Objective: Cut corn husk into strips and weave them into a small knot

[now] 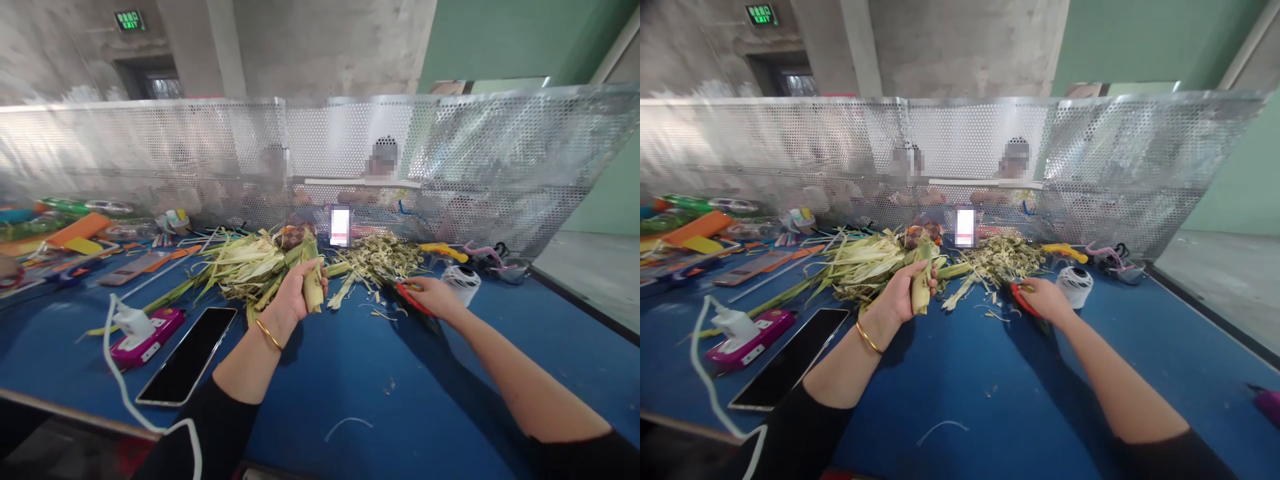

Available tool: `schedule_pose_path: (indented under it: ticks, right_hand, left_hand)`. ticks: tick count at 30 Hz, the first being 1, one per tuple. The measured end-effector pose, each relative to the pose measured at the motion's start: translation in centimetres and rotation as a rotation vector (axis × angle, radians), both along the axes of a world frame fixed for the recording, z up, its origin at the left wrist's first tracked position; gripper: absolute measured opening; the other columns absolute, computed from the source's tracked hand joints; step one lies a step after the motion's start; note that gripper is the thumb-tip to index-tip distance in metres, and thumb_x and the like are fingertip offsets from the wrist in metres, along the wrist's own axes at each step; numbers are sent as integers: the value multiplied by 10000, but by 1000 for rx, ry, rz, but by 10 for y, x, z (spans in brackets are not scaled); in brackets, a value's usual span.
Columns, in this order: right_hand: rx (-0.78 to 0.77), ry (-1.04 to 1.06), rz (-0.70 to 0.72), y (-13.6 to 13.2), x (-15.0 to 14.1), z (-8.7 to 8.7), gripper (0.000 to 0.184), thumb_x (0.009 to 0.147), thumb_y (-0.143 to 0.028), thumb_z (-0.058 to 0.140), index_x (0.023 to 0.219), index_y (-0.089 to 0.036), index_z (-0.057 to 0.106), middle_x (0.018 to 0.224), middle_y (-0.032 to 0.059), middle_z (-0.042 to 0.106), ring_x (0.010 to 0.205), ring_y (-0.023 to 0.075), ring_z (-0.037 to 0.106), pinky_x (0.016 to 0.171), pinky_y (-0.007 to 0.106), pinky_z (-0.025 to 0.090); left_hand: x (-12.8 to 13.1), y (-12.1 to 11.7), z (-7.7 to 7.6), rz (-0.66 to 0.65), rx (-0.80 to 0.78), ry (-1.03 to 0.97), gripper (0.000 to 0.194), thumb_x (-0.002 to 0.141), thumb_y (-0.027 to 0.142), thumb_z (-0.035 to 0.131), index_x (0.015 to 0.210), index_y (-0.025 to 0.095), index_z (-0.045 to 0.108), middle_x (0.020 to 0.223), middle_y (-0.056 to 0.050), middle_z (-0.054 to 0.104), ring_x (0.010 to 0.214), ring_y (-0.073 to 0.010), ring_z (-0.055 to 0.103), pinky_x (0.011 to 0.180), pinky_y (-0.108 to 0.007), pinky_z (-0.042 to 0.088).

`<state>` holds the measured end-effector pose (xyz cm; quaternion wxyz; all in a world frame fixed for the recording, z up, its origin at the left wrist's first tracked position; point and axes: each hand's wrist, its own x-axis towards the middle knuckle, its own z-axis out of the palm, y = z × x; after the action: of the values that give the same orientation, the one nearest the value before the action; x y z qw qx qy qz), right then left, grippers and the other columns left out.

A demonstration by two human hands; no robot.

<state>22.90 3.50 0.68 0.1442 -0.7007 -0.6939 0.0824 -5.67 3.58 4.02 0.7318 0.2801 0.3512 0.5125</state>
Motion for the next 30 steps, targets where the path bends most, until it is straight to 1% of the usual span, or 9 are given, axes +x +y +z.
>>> schedule_pose_path:
  ticks: [3, 6, 11, 13, 16, 18, 22, 26, 30]
  right_hand:
    - [-28, -2, 10, -5, 16, 6, 389, 794, -332, 512, 1083, -170, 715, 873, 90, 732, 795, 250, 641, 674, 310, 452]
    - [-165, 62, 200, -26, 22, 18, 429, 764, -366, 555, 1119, -177, 702, 713, 41, 706, 650, 208, 618, 607, 287, 446]
    - [-451, 294, 444, -47, 26, 27, 373, 723, -336, 613, 1059, -223, 730, 837, 31, 731, 724, 195, 647, 630, 260, 479]
    - [-384, 225, 351, -41, 26, 21, 337, 735, -327, 603, 1024, -223, 741, 845, 32, 739, 740, 203, 660, 654, 266, 493]
    - [-87, 3, 39, -24, 21, 8, 368, 797, -316, 525, 1078, -169, 712, 994, 90, 726, 893, 256, 655, 769, 317, 486]
    - [8, -65, -87, -15, 18, 1, 441, 838, -335, 464, 1182, -129, 648, 1071, 133, 698, 973, 286, 634, 802, 344, 470]
    - [23, -117, -137, -13, 15, -4, 485, 849, -407, 456, 1237, -151, 594, 1000, 107, 710, 923, 266, 650, 735, 312, 466]
    - [23, -214, -126, -20, 12, -4, 476, 845, -400, 484, 1244, -155, 571, 1099, 131, 683, 1008, 292, 624, 770, 325, 444]
    - [-10, -320, -74, -25, 2, -7, 393, 832, -314, 517, 1176, -137, 586, 1040, 176, 691, 970, 323, 637, 735, 348, 433]
  left_hand:
    - [1, 3, -8, 7, 80, 247, 68, 764, 184, 615, 770, 153, 554, 639, -2, 556, 449, -75, 502, 428, -211, 419]
    - [0, 8, -20, 82, 282, 571, 176, 672, 110, 670, 796, 180, 565, 598, 11, 541, 440, -110, 517, 400, -215, 353]
    - [2, 12, -35, 72, 480, 1141, 254, 572, 202, 741, 724, 213, 537, 511, 26, 516, 509, -196, 591, 452, -235, 342]
    - [4, 11, -39, 69, 560, 1366, 351, 502, 285, 797, 666, 218, 494, 581, -13, 574, 647, -260, 637, 526, -266, 383]
    - [9, 9, -47, 80, 630, 1494, 464, 434, 355, 835, 623, 219, 433, 707, -61, 627, 821, -305, 636, 632, -290, 405]
    - [11, 10, -52, 88, 637, 1492, 429, 466, 332, 821, 632, 217, 442, 737, -65, 638, 854, -293, 627, 667, -290, 407]
    - [14, 15, -57, 116, 562, 1362, 196, 595, 175, 694, 639, 211, 507, 633, -23, 597, 759, -227, 627, 645, -270, 407]
    - [16, 15, -48, 92, 328, 927, 183, 625, 114, 667, 732, 203, 549, 515, 41, 508, 495, -138, 548, 495, -229, 377]
    - [18, 4, -30, 51, 120, 511, 178, 653, 116, 688, 755, 167, 551, 610, 13, 569, 442, -79, 499, 422, -197, 384]
